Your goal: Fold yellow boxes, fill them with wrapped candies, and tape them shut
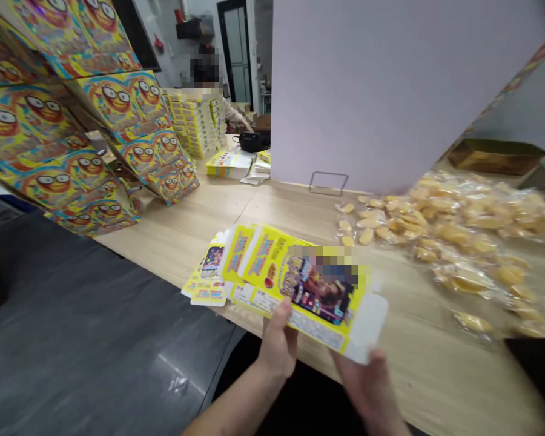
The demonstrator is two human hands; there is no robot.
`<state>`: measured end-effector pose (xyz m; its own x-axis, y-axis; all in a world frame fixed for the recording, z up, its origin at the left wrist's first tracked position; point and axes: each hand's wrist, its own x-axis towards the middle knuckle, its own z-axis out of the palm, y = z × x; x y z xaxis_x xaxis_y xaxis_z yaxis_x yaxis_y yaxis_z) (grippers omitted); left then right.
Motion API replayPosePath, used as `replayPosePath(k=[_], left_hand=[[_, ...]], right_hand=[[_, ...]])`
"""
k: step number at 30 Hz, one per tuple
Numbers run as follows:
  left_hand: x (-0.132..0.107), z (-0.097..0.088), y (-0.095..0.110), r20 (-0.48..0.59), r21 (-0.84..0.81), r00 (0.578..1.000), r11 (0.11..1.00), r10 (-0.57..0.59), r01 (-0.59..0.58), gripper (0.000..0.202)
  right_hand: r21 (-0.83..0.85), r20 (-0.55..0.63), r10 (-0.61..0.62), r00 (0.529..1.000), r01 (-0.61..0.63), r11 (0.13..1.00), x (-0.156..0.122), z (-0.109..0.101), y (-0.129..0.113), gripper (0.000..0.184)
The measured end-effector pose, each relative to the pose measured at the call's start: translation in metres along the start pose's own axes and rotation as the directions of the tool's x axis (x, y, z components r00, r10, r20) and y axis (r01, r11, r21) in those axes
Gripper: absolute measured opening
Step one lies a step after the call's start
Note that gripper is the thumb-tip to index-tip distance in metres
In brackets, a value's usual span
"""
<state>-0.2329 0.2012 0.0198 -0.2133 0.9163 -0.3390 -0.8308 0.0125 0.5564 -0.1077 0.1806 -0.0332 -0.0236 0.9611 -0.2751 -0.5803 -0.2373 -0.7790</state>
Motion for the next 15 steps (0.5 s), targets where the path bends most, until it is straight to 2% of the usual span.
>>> replayPosePath(k=[1, 3, 5, 8, 11, 13, 15], left_hand=[[0.003, 0.003, 0.003, -0.009, -0.002, 0.999, 0.999, 0.032, -0.032, 0.073], [0.005, 0.004, 0.002, 0.001, 0.015, 0.997, 0.997, 0.075, -0.075, 0.067], [0.004, -0.004, -0.006, 0.030, 0.088, 0.994, 0.990, 0.107, -0.109, 0.061], [0.000, -0.032, -0.021, 0.095, 0.366, 0.986, 0.916, 0.137, -0.162, 0.054], [0.000, -0.055, -0.029, 0.189, 0.644, 0.982, 0.754, 0.012, -0.133, 0.046], [-0.001, -0.059, -0.029, 0.260, 0.714, 0.964, 0.682, -0.048, -0.159, 0.044], [-0.002, -0.058, -0.028, 0.306, 0.713, 0.952, 0.666, -0.016, -0.218, 0.046]], right_hand=[[0.056, 0.051, -0.044, 0.998, 0.041, 0.998, -0.006, 0.017, 0.009, 0.084], [0.147, 0.113, -0.098, 0.989, 0.081, 0.986, -0.014, 0.048, 0.023, 0.091], [0.252, 0.092, -0.080, 0.993, 0.054, 0.966, -0.014, 0.065, 0.031, 0.086], [0.392, 0.034, 0.065, 0.997, -0.073, 0.917, -0.002, 0.064, 0.032, 0.067], [0.433, 0.032, 0.171, 0.985, -0.168, 0.886, 0.008, 0.049, 0.028, 0.062], [0.438, -0.008, 0.173, 0.985, -0.152, 0.886, 0.011, 0.043, 0.024, 0.058], [0.428, -0.070, 0.146, 0.987, -0.103, 0.898, 0.013, 0.043, 0.019, 0.052]])
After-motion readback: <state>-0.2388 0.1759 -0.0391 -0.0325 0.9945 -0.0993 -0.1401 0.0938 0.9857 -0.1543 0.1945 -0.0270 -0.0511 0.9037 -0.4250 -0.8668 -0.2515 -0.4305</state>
